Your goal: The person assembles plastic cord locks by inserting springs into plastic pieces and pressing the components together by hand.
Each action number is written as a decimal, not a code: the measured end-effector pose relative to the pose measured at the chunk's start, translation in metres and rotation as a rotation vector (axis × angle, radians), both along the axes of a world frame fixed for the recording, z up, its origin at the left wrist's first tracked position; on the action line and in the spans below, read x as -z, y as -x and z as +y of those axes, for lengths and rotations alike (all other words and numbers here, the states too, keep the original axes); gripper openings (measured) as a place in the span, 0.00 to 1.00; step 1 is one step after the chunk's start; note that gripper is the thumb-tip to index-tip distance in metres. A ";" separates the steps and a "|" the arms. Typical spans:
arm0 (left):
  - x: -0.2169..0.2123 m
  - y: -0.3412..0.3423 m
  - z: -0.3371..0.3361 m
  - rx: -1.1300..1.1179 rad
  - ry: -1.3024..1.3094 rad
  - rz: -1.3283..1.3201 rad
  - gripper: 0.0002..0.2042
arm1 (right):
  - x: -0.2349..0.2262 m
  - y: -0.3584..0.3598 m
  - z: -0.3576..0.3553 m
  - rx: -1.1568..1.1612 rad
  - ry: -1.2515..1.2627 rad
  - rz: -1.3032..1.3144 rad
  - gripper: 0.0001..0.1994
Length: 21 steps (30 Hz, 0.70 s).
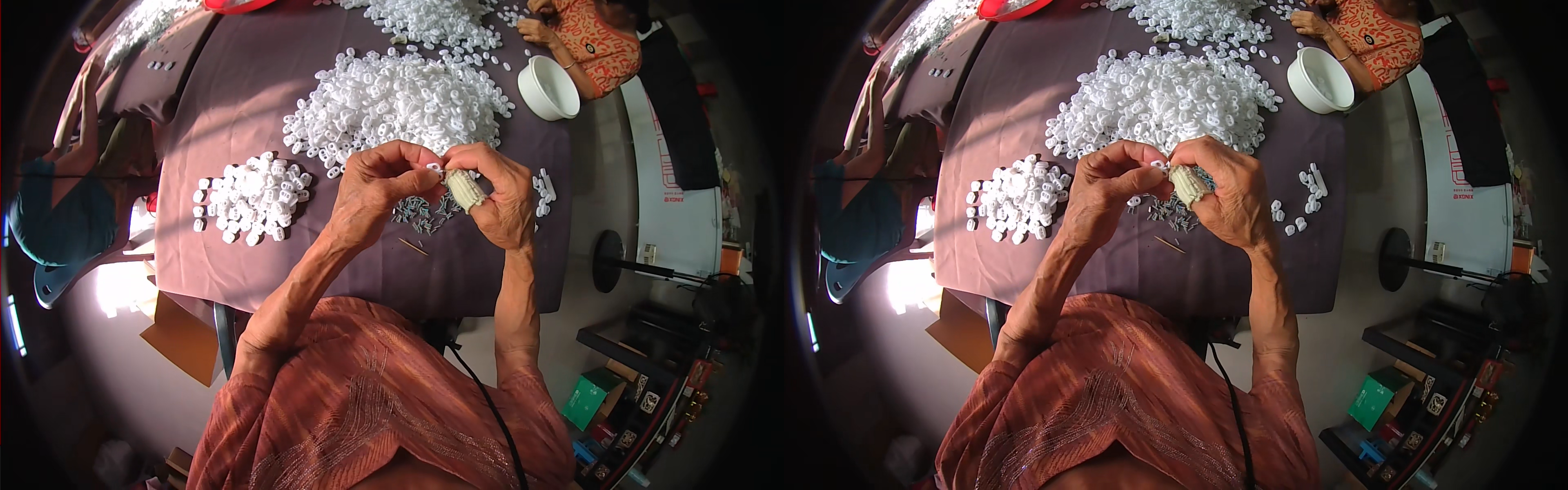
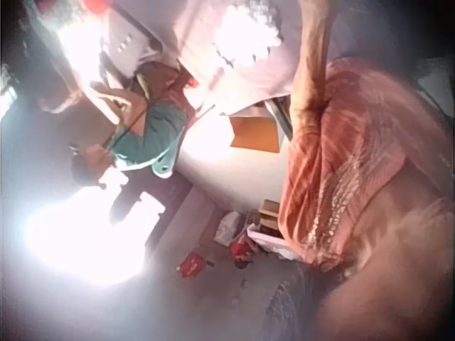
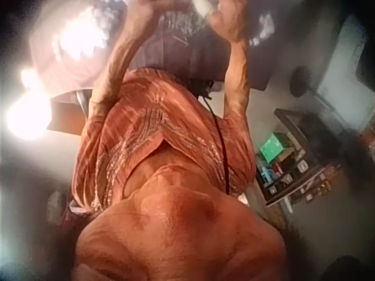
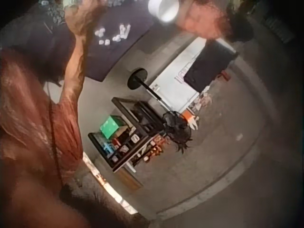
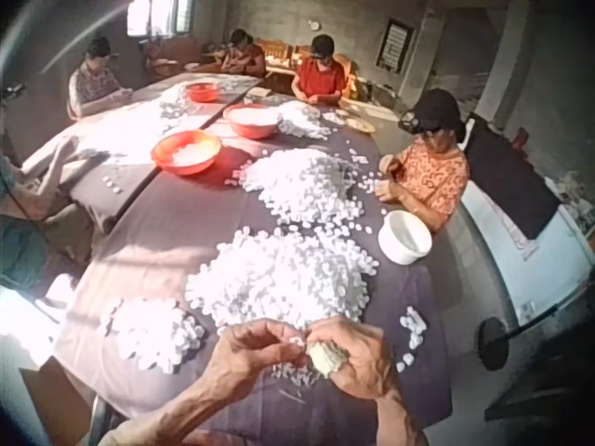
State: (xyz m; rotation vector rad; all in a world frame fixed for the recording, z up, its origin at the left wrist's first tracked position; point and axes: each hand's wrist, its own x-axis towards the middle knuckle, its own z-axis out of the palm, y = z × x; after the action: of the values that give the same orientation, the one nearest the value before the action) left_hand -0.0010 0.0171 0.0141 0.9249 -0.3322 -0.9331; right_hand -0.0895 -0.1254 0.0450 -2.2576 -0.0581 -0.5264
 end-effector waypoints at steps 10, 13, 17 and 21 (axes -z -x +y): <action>-0.004 0.001 0.002 -0.005 -0.037 -0.080 0.04 | -0.011 0.001 0.002 -0.001 0.125 0.017 0.11; -0.005 0.001 0.002 -0.011 -0.051 -0.099 0.05 | -0.013 0.001 0.002 0.000 0.166 0.034 0.12; -0.006 0.001 0.003 -0.016 -0.046 -0.114 0.05 | -0.015 -0.001 0.003 -0.017 0.188 0.016 0.11; -0.004 0.002 0.001 -0.039 -0.045 -0.118 0.05 | -0.014 -0.004 0.007 -0.013 0.254 -0.010 0.11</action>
State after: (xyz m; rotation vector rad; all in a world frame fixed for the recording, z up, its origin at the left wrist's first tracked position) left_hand -0.0029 0.0186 0.0182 1.0267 -0.3940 -0.8551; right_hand -0.0854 -0.1186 0.0592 -2.4995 -0.1517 -0.5499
